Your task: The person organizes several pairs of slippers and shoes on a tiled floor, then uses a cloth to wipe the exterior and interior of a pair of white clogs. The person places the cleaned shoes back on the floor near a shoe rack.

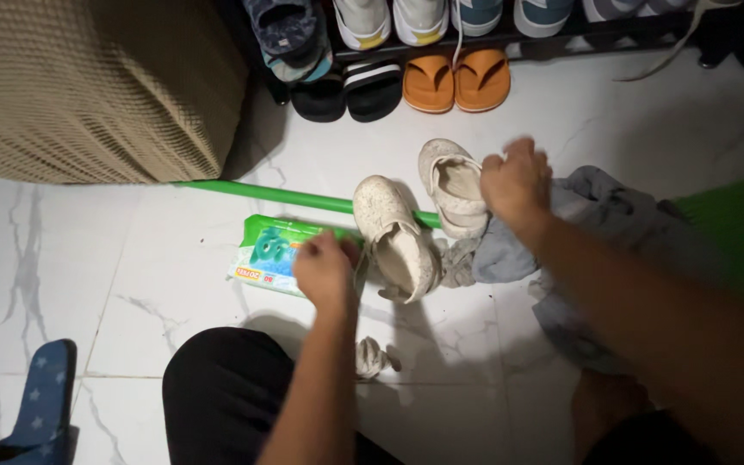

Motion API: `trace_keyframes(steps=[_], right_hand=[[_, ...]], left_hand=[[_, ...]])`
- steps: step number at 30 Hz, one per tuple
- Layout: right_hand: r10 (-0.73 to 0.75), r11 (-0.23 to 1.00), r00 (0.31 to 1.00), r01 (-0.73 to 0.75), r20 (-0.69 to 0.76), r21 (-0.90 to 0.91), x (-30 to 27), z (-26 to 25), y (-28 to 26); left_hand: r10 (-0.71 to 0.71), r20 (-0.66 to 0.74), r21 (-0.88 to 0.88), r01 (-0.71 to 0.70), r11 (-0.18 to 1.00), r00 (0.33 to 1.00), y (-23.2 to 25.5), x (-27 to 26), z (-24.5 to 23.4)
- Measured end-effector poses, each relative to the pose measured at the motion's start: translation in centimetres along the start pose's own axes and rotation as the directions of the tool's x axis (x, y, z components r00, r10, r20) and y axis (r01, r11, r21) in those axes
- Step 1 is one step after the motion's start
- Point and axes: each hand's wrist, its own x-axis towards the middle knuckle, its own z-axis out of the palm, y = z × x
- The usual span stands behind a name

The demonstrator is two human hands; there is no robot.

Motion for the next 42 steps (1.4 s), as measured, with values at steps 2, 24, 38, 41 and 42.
trace_keyframes(steps=[2, 24, 38, 41, 42], right_hand=[[0.014, 0.989, 1.000, -0.012, -0.016, 0.150, -1.0, -2.0, -3.6], [-0.282, 0.553, 0.592, -0.542, 0.755, 0.632, -4.8, -7.3, -16.6], [0.079, 0.832, 0.749, -0.412, 0.657, 0.370, -2.6, -1.9, -11.4], [0.018, 0.942, 0.831, -0.201, 0.556, 0.270, -4.0, -0.7, -10.6], [0.048, 0.887, 0.786, -0.317, 0.617, 0.336, -3.8, -0.6, -10.0]], left_hand=[[0.002, 0.009, 0.109, -0.003, 0.994, 1.000, -1.6, -2.9, -0.5], [0.014, 0.196, -0.011, -0.012, 1.000, 0.981, 3.4, -3.7, 3.2], [-0.386, 0.330, 0.579, 0.138, 0.803, 0.861, -2.8, 9.7, 4.7], [-0.414, 0.340, 0.602, 0.143, 0.786, 0.844, -1.3, 9.8, 5.3], [-0.376, 0.354, 0.563, 0.126, 0.817, 0.857, -1.0, 9.4, 5.3]])
